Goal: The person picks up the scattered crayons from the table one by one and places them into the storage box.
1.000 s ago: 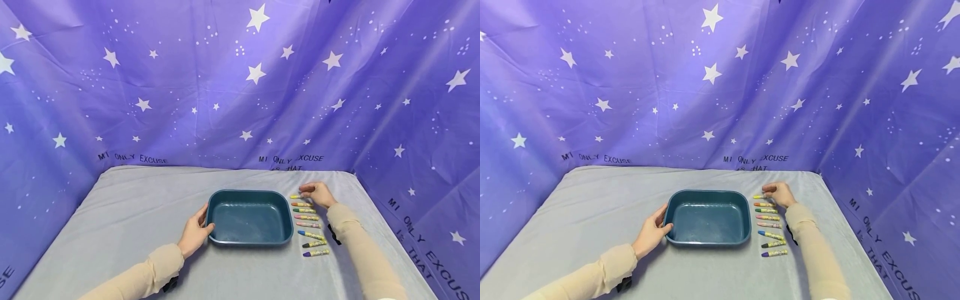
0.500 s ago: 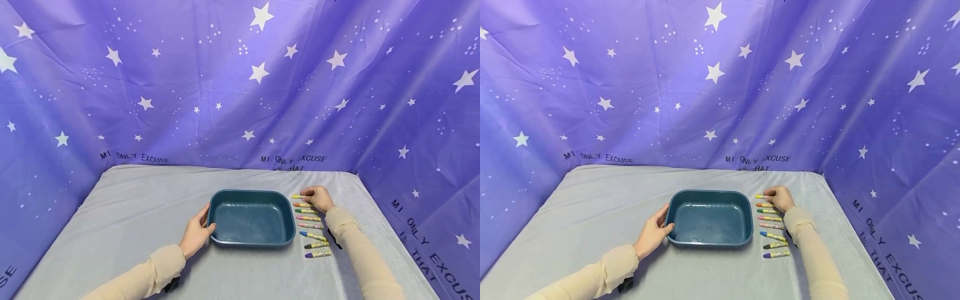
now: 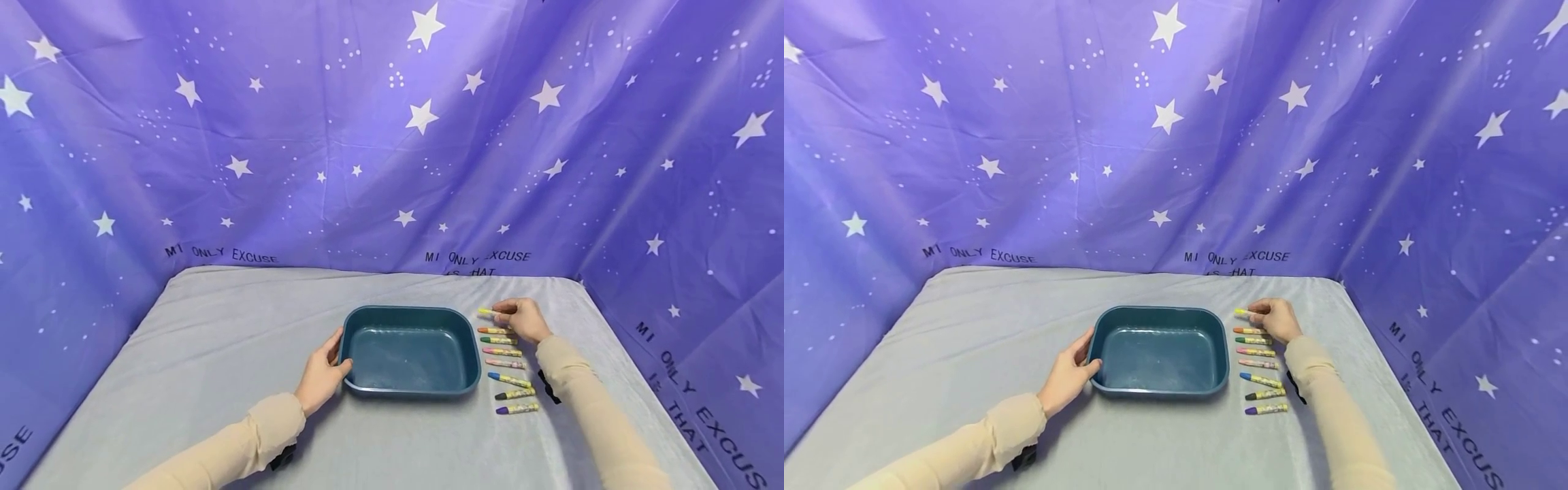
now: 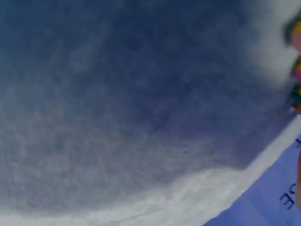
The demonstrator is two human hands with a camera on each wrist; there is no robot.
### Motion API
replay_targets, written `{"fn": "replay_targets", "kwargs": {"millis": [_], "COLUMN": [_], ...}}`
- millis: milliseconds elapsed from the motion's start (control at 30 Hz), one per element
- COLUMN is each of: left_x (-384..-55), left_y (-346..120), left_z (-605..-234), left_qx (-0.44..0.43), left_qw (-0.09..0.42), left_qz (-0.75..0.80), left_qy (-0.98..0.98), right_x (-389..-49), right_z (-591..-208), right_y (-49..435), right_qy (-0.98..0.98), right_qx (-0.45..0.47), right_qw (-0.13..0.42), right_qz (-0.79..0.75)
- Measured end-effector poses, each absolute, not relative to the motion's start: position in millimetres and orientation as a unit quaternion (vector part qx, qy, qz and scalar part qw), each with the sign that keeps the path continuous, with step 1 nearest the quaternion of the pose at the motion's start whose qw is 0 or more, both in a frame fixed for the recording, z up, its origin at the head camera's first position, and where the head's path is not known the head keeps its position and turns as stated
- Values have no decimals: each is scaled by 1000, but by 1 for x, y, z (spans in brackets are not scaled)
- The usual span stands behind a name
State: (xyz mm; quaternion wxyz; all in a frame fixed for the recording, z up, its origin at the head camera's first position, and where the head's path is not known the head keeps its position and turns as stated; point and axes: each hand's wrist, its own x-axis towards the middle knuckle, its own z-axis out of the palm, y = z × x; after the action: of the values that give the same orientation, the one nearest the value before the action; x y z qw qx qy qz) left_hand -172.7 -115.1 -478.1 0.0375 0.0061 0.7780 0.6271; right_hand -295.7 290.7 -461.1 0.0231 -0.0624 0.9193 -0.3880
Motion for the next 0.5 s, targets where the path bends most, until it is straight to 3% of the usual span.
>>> {"fn": "replay_targets", "kwargs": {"millis": [500], "left_x": [-171], "left_y": [-113], "left_z": [-477], "left_qx": [4], "left_qw": [27], "left_qz": [627], "left_qy": [778], "right_x": [-269], "right_z": [-421], "right_y": [255], "right_qy": [882], "right_qx": [-115], "right_qw": [18], "right_qz": [-456]}}
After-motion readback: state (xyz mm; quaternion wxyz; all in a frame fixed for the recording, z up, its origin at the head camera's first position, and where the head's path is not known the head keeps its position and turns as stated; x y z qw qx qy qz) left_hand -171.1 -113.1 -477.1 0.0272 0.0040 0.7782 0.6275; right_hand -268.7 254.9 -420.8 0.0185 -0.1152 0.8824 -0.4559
